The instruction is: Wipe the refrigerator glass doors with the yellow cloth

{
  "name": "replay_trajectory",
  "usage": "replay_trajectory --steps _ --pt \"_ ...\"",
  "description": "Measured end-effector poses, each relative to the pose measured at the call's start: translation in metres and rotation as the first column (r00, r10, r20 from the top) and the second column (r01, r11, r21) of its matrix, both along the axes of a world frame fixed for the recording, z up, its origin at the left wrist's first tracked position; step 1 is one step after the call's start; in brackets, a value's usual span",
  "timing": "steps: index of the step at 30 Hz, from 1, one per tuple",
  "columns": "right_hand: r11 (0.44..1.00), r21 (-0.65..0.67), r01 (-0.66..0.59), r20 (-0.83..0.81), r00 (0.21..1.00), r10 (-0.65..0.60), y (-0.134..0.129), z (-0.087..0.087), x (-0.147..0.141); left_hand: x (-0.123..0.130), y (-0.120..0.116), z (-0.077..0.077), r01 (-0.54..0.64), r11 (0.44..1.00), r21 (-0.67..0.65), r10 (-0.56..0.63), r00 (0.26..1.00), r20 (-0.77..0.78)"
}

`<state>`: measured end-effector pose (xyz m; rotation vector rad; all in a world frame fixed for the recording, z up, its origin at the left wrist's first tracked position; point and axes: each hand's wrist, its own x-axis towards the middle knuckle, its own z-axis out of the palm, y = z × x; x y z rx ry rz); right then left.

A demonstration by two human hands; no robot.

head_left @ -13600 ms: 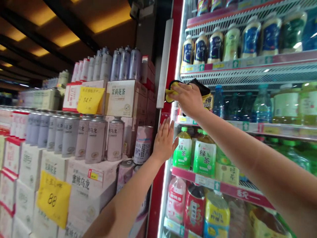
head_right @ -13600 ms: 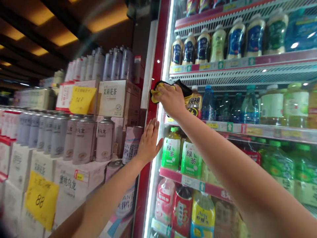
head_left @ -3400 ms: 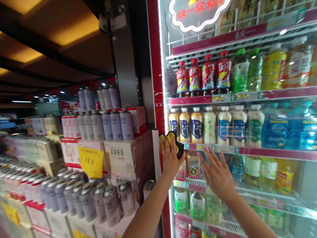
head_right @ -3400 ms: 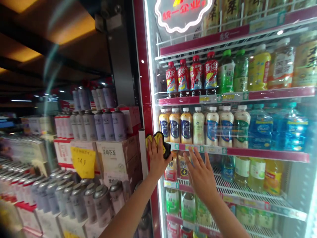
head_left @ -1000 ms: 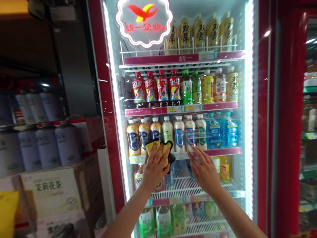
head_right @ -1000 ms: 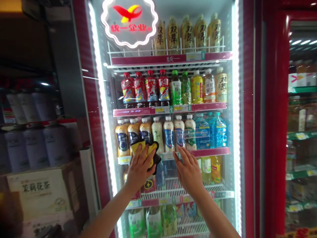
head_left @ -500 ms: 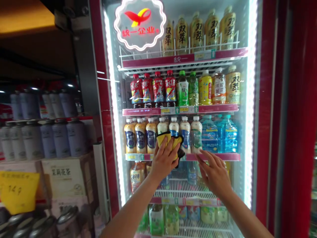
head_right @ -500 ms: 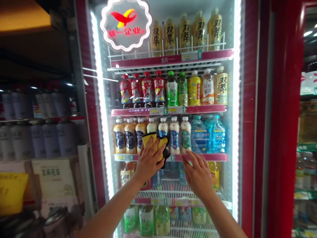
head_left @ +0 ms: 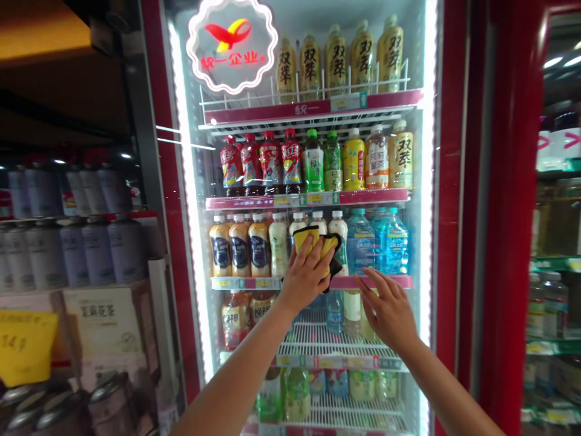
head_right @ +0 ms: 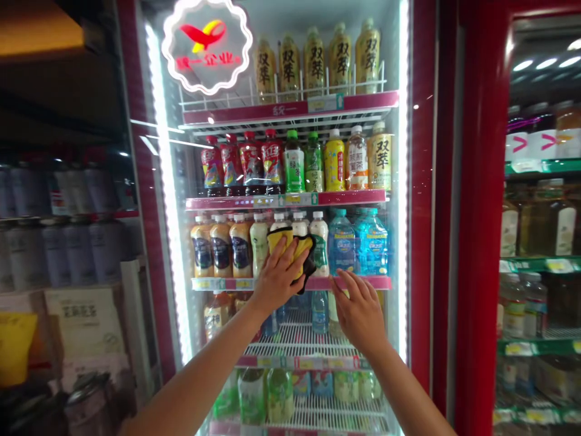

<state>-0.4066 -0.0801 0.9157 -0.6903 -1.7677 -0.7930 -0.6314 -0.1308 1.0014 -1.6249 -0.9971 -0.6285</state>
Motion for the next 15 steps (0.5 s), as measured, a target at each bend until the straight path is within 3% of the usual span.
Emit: replay_trajectory --steps 2,3,6,8,10,12,15 --pt "1.0 0.005 0.004 0.009 1.0 -0.004 0.005 -0.001 0.011 -0.008 -0.004 -0.01 -0.021 0.999 0.025 0.021 1.0 0.004" --pt "1.0 0.008 0.008 0.009 1.0 -0.008 0.008 0.0 0.017 -0.01 -0.005 -0.008 -0.031 0.998 0.047 0.03 0.999 0.031" --pt "0.999 0.009 0.04 -0.004 0.999 -0.04 0.016 0.007 0.035 0.002 0.005 0.023 -0.059 0.99 0.132 0.031 0.978 0.204" --pt "0.997 0.003 0.075 -0.022 0.997 -0.075 0.021 0.014 0.046 0.025 0.017 0.046 -0.091 0.979 0.18 0.023 0.937 0.349" --pt "0.995 -0.017 0.098 -0.047 0.994 -0.099 0.024 0.02 0.055 0.053 0.03 0.056 -0.094 0.978 0.188 0.016 0.924 0.382" --pt "0.994 -0.044 0.101 -0.084 0.991 -0.104 0.026 0.022 0.063 0.074 0.038 0.047 -0.05 0.987 0.152 0.007 0.963 0.27" --pt "0.995 -0.071 0.074 -0.149 0.985 -0.084 0.03 0.019 0.076 0.082 0.038 0.017 0.038 0.998 0.046 -0.036 0.999 -0.034"
